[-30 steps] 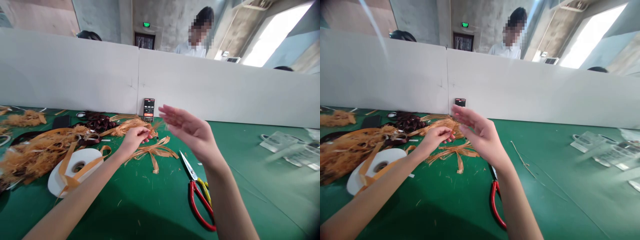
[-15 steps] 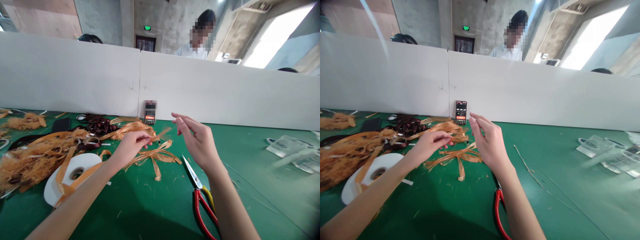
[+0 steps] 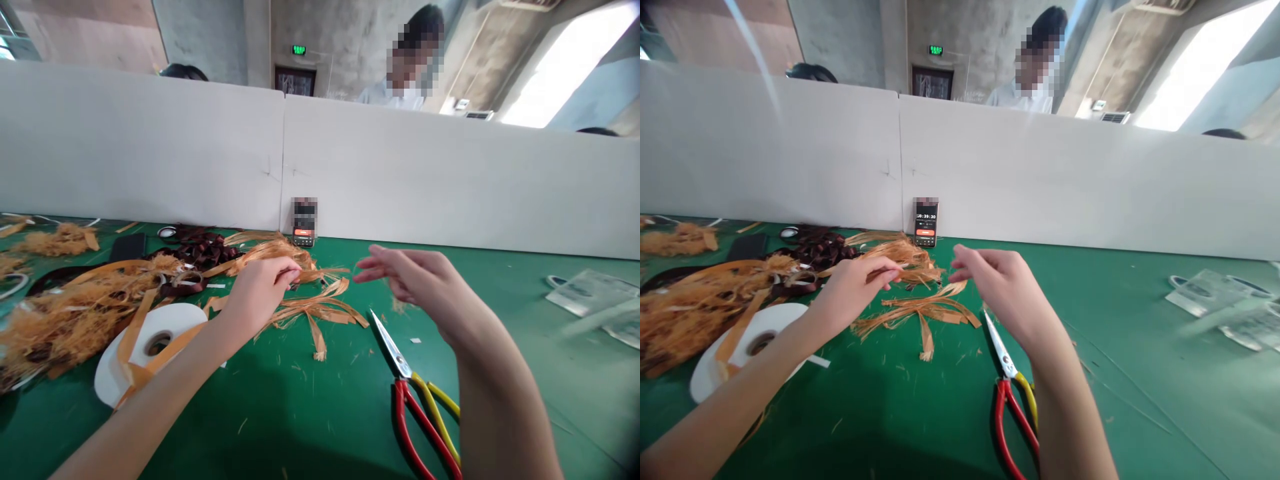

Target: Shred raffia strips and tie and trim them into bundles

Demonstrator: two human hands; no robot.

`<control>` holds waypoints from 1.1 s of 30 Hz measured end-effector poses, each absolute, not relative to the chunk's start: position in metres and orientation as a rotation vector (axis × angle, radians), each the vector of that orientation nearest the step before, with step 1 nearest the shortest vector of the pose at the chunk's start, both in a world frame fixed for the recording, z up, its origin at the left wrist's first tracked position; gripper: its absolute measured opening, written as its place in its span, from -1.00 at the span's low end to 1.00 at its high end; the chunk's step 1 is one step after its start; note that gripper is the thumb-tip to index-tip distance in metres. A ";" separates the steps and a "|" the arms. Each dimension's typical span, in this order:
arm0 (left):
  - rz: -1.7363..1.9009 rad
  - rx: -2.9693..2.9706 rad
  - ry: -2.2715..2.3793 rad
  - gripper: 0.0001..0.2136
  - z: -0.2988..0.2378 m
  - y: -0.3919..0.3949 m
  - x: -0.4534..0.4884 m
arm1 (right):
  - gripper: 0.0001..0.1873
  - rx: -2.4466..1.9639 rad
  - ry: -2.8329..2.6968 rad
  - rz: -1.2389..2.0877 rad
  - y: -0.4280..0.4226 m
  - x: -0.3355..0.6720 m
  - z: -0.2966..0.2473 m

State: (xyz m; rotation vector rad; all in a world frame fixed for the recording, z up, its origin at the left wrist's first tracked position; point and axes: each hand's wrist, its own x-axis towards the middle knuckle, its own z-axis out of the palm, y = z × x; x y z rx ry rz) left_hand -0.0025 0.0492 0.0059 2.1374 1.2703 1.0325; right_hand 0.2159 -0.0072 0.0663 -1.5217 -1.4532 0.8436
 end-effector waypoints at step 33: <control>1.071 2.191 1.433 -0.81 0.011 0.050 -0.008 | -0.62 -1.022 -1.959 1.292 -0.011 0.220 0.069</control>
